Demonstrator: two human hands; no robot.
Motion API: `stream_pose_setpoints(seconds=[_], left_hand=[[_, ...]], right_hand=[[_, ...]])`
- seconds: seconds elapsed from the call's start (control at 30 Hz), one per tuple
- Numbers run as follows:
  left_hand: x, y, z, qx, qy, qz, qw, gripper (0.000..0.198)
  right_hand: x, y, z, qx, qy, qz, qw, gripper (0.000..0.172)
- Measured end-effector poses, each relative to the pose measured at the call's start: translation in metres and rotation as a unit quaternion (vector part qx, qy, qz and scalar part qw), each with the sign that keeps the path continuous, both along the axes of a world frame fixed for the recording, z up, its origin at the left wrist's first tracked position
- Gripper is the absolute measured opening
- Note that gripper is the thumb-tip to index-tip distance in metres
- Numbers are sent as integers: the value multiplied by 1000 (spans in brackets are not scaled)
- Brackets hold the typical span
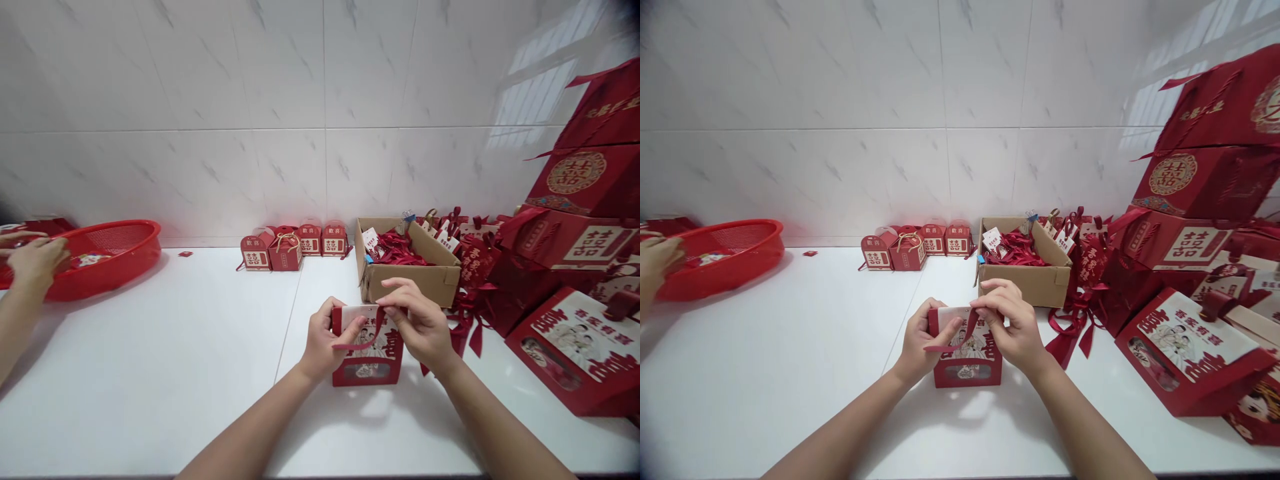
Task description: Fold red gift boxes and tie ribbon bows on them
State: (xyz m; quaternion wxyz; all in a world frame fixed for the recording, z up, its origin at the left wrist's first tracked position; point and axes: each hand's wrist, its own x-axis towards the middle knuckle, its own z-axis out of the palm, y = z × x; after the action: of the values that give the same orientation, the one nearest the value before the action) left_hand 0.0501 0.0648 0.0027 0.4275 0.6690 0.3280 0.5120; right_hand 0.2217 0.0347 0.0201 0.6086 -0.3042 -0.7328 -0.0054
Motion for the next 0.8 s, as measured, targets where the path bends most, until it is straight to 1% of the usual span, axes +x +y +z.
stream_pose_setpoints(seconds=[0.1,0.2,0.23,0.27,0.3,0.33,0.37,0.4,0.43,0.47,0.5,0.53,0.57,0.6,0.63,0.73,0.8], left_hand=[[0,-4,-1,16,7,-15,1000,32],[-1,-6,-2,18,-12,-35,999,30],[-3,-5,-1,21,-19,-58,998,28],[-8,-2,2,22,-22,-98,995,27],[-13,4,7,21,-19,-153,988,25],[-21,11,12,2,-7,-233,972,24],[-28,20,18,-28,7,-321,947,30],[-36,30,25,-71,23,-390,918,37],[-42,39,33,-110,23,-427,897,42],[-47,46,40,-134,14,-432,892,41],[-49,50,48,-142,7,-406,903,35],[-48,51,57,-131,11,-362,923,27],[-45,49,65,-103,32,-311,944,21],[-39,44,73,-67,68,-270,958,20],[-32,37,81,-32,117,-255,959,21],[-9,15,102,49,235,-233,942,24],[0,6,111,71,288,-231,927,24]], right_hand=[[-6,-2,-3,9,22,30,999,30],[-13,-4,-8,36,43,-3,998,34],[-15,-4,-9,48,55,-22,997,34],[-17,-4,-10,59,69,-39,995,34],[-19,-3,-10,66,80,-53,993,34],[-20,-3,-10,71,87,-61,992,34],[-20,-3,-10,73,89,-63,991,34],[-21,-3,-10,74,87,-61,992,34],[-20,-2,-10,75,82,-56,992,35],[-20,-3,-9,77,77,-49,993,36],[-19,-3,-9,79,72,-40,994,39],[-18,-3,-9,80,65,-29,994,41],[-17,-3,-9,81,59,-18,995,43],[-16,-3,-9,82,54,-8,995,45],[-15,-3,-10,82,50,0,995,47],[-13,-2,-12,85,42,18,995,51],[-12,0,-13,86,38,30,995,52]])
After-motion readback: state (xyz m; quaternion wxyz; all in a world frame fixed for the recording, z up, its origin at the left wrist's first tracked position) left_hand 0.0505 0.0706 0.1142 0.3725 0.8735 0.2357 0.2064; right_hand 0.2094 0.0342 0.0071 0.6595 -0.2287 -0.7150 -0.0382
